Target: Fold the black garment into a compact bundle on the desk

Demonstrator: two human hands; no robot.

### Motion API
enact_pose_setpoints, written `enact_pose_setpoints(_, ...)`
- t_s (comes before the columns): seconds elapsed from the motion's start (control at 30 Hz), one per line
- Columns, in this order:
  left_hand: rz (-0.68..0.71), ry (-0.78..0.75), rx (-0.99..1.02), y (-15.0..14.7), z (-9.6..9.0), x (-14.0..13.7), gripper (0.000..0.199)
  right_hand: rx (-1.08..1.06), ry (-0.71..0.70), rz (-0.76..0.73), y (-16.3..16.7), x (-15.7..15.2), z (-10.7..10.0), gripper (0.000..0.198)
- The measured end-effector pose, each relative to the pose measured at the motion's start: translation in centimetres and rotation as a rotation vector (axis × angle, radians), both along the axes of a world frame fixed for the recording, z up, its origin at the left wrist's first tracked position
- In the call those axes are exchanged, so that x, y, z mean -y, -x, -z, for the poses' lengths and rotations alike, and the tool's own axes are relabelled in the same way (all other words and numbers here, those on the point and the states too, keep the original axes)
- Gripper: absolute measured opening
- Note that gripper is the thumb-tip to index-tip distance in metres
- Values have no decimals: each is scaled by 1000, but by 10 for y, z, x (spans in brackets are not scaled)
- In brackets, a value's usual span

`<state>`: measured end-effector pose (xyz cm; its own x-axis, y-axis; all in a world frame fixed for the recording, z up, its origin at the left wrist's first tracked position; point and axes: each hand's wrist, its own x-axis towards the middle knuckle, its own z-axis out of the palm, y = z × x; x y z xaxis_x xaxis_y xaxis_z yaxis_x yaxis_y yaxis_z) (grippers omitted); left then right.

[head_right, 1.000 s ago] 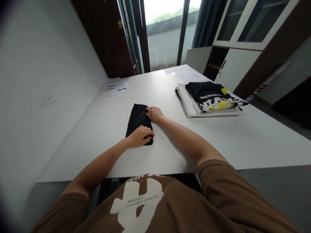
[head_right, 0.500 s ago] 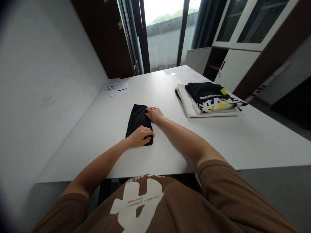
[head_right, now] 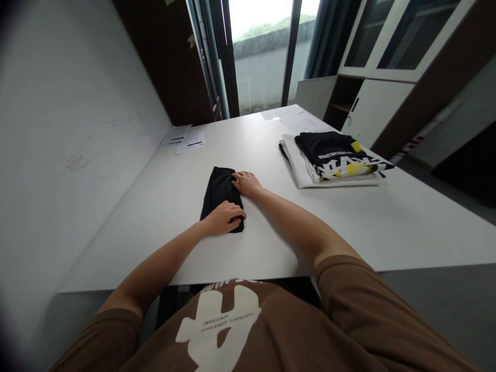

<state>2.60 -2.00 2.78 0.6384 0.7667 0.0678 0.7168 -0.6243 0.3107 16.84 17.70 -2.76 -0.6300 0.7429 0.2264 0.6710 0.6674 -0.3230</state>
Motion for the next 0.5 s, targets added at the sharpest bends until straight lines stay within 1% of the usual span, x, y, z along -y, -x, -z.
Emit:
enact_pose_setpoints(0.23,-3,6,-12,-1,-5,2,18,-3,5,5,0,3,-3,54)
enact_pose_setpoints(0.5,-1,3,-16,-1,-3,1,18,-1,-1,4,-1,3,-3,55)
